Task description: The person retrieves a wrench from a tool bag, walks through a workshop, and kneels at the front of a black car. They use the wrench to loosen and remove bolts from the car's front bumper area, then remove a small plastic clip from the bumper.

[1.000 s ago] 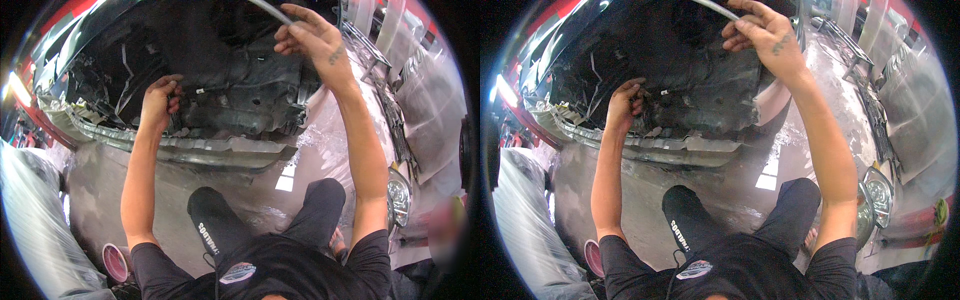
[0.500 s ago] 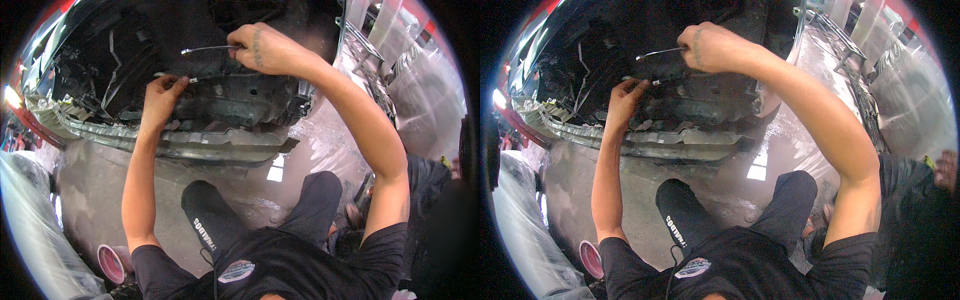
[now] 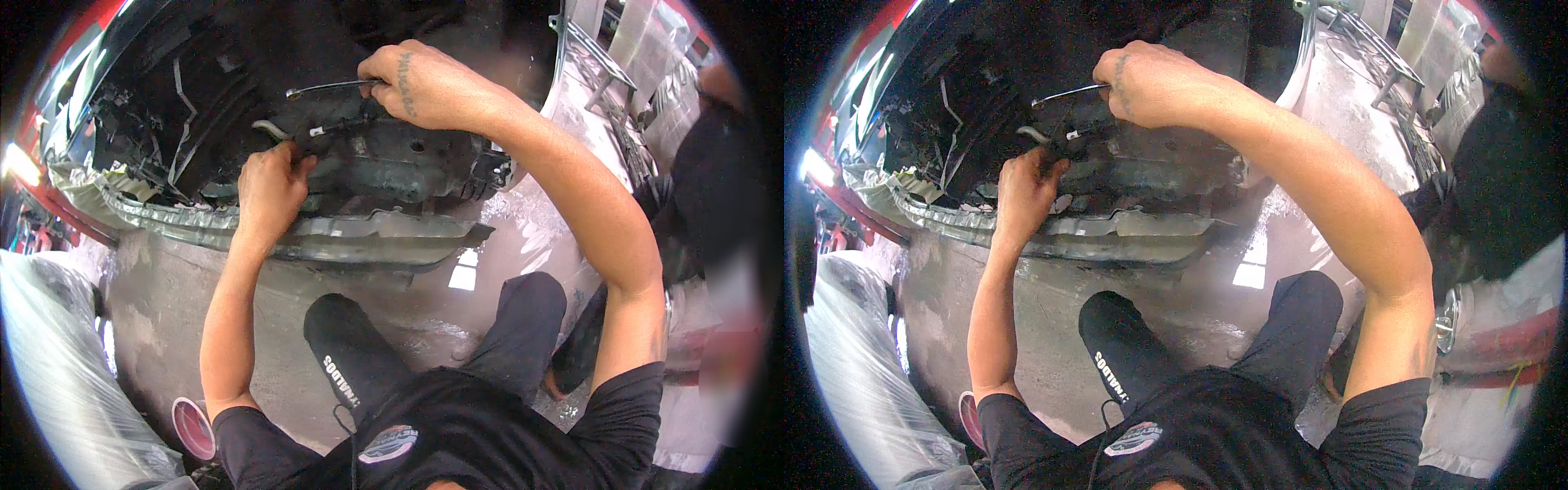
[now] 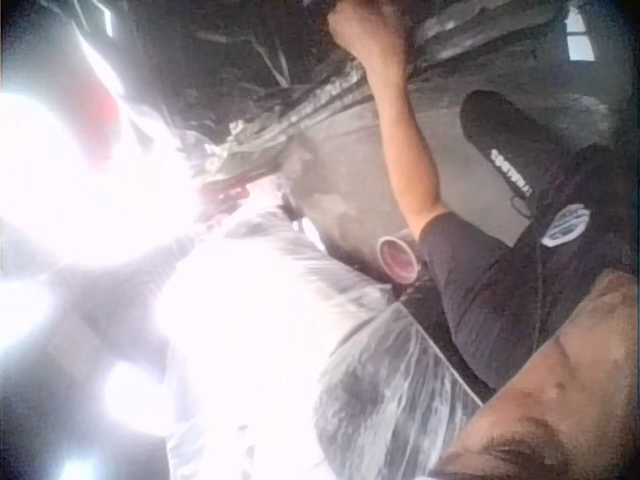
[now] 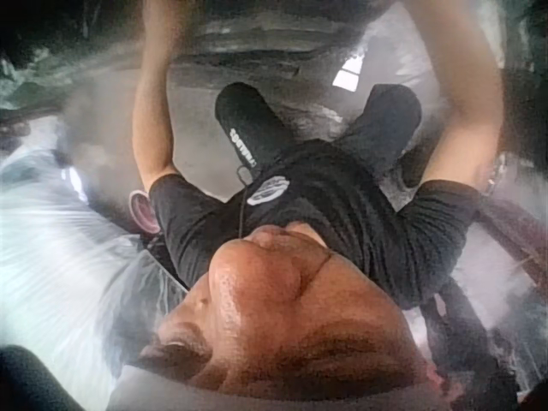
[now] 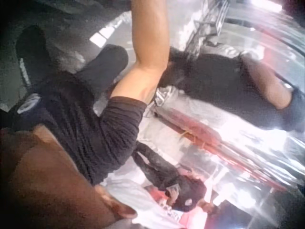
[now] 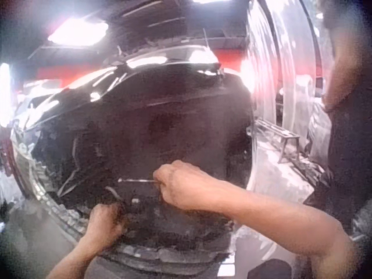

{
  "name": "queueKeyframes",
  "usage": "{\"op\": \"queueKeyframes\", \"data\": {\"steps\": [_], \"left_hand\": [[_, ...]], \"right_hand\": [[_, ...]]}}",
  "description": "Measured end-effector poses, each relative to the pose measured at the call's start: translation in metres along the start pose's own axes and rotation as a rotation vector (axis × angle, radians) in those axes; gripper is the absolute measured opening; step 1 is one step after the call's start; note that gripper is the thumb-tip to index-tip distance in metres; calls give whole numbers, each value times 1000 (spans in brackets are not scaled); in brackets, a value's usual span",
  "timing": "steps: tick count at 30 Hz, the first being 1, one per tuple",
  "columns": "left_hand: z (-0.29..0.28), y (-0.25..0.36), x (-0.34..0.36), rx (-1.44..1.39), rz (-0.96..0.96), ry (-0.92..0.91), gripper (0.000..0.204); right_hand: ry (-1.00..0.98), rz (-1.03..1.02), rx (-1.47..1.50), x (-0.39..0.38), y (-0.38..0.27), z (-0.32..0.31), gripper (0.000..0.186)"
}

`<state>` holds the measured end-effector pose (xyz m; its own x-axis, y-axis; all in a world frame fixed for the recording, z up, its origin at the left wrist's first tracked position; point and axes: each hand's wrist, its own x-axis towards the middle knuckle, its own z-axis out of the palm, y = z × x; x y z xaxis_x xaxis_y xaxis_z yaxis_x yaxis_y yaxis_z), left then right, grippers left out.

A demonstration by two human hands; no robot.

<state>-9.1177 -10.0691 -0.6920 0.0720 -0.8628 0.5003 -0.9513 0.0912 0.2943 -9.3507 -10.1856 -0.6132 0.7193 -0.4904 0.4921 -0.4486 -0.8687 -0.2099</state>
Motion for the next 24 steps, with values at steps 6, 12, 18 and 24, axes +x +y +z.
{"op": "queueKeyframes", "data": {"steps": [6, 12, 18, 24], "left_hand": [[5, 4, -1, 142, 9, 23, 21], [3, 7, -4, 105, -51, 22, 28], [7, 5, -7, 194, 37, 27, 25], [2, -15, 8, -578, -479, -265, 31]], "right_hand": [[-76, -26, -12, -2, -6, 2, 20], [-73, -67, 38, -2, -10, 4, 24], [13, -93, 65, -1, -5, -1, 22], [50, -83, 102, 0, -3, -3, 20]]}}
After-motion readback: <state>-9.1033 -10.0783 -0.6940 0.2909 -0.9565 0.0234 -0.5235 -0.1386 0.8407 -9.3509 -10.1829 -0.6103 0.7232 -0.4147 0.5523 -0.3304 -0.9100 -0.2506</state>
